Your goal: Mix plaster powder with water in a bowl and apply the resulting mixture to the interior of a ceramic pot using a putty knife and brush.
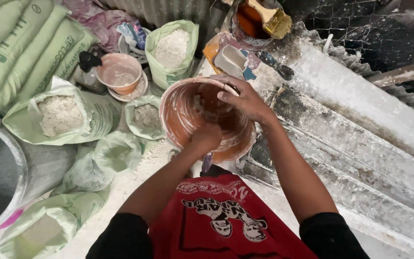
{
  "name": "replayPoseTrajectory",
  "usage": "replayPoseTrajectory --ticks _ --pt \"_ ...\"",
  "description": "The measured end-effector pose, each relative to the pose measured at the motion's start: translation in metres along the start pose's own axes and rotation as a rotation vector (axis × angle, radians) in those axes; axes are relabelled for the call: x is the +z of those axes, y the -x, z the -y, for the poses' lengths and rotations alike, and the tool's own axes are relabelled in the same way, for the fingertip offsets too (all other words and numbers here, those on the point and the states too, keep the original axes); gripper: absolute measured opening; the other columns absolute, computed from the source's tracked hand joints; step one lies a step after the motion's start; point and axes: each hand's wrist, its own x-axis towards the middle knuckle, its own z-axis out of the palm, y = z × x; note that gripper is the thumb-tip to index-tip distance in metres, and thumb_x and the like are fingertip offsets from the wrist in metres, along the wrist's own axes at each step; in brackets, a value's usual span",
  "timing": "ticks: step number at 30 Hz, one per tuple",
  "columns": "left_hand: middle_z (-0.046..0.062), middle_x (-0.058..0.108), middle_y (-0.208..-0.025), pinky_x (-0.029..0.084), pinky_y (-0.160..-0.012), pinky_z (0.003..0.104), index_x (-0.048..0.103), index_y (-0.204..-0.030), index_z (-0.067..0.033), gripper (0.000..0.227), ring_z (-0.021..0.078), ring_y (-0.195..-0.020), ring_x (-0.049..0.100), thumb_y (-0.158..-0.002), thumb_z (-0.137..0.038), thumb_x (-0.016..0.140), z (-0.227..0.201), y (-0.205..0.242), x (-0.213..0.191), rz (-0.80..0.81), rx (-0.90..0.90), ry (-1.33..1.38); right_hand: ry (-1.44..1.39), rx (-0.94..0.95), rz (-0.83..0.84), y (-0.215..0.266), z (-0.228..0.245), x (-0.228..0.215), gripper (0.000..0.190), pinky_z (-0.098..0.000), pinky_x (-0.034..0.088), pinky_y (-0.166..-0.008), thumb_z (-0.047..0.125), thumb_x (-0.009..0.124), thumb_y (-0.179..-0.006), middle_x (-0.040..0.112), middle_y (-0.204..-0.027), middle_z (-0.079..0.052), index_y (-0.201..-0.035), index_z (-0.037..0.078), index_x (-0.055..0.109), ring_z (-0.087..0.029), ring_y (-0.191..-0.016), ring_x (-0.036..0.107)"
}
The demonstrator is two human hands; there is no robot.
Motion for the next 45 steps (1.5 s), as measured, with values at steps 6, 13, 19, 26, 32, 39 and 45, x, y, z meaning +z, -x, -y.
replayPoseTrajectory --ticks 6,13,19,26,32,39,45 --pt "0.011 0.072 -0.083 0.054 -0.059 0.031 0.075 -0.104 -0.0052 0.031 0.0210 -0.065 0.066 -0.096 -0.033 0.064 -0.011 -0.071 -0.018 0.272 -0.167 0.189 0.107 0.036 0.018 -0.008 -0.004 0.001 0.040 -0.0461 0.042 -0.112 0.019 0.077 -0.093 0.064 -0.129 -0.013 -0.128 0.005 0.066 -0.022 -0.124 0.053" --pt "0.023 0.074 -0.084 0.058 -0.080 0.051 0.079 -0.091 -0.0018 0.044 0.0409 -0.095 0.074 -0.088 -0.041 0.060 0.019 -0.050 -0.003 0.045 0.053 0.183 0.026 0.095 0.018 -0.010 -0.021 -0.026 0.045 -0.0475 0.044 -0.109 0.020 0.077 -0.092 0.060 -0.129 -0.011 -0.130 0.004 0.061 -0.022 -0.124 0.055" --pt "0.024 0.071 -0.091 0.056 -0.086 0.046 0.075 -0.097 -0.0003 0.034 0.0379 -0.101 0.070 -0.095 -0.027 0.054 -0.030 -0.019 0.022 -0.408 0.012 0.472 0.116 0.105 -0.012 -0.015 -0.032 -0.024 0.043 -0.0427 0.046 -0.106 0.011 0.071 -0.090 0.063 -0.124 -0.007 -0.132 0.006 0.063 -0.018 -0.115 0.056" --pt "0.026 0.073 -0.111 0.054 -0.096 0.058 0.069 -0.116 -0.0040 0.053 0.0432 -0.115 0.068 -0.093 -0.049 0.055 -0.007 0.054 -0.106 0.223 -0.123 0.169 0.497 -0.147 -0.005 -0.016 0.016 0.013 0.052 -0.0446 0.048 -0.092 -0.002 0.055 -0.076 0.074 -0.109 -0.011 -0.124 0.011 0.072 -0.026 -0.104 0.064" --pt "0.038 0.068 -0.091 0.056 -0.081 0.061 0.065 -0.108 0.0170 0.039 0.0582 -0.093 0.067 -0.092 -0.017 0.057 -0.008 0.081 -0.176 -0.375 0.159 0.084 0.867 -0.995 -0.108 -0.017 0.056 0.095 0.050 -0.0500 0.016 -0.123 -0.003 0.040 -0.097 0.070 -0.136 0.000 -0.129 0.017 0.073 -0.031 -0.141 0.052" --pt "0.032 0.068 -0.088 0.055 -0.074 0.056 0.064 -0.110 0.0122 0.037 0.0515 -0.087 0.068 -0.096 -0.021 0.054 0.050 0.080 -0.199 -0.483 -0.013 0.108 0.886 -1.518 -0.114 -0.053 0.040 0.127 0.029 -0.0825 0.024 -0.108 0.026 0.050 -0.109 0.074 -0.128 0.007 -0.116 0.027 0.077 -0.034 -0.133 0.057" --pt "0.025 0.069 -0.085 0.054 -0.066 0.050 0.062 -0.113 0.0064 0.036 0.0434 -0.080 0.069 -0.100 -0.026 0.051 0.081 0.083 -0.214 -0.567 -0.184 0.114 0.881 -1.717 -0.115 -0.092 0.046 0.142 0.029 -0.0933 0.019 -0.099 0.030 0.049 -0.109 0.074 -0.128 0.015 -0.116 0.034 0.078 -0.034 -0.140 0.048"
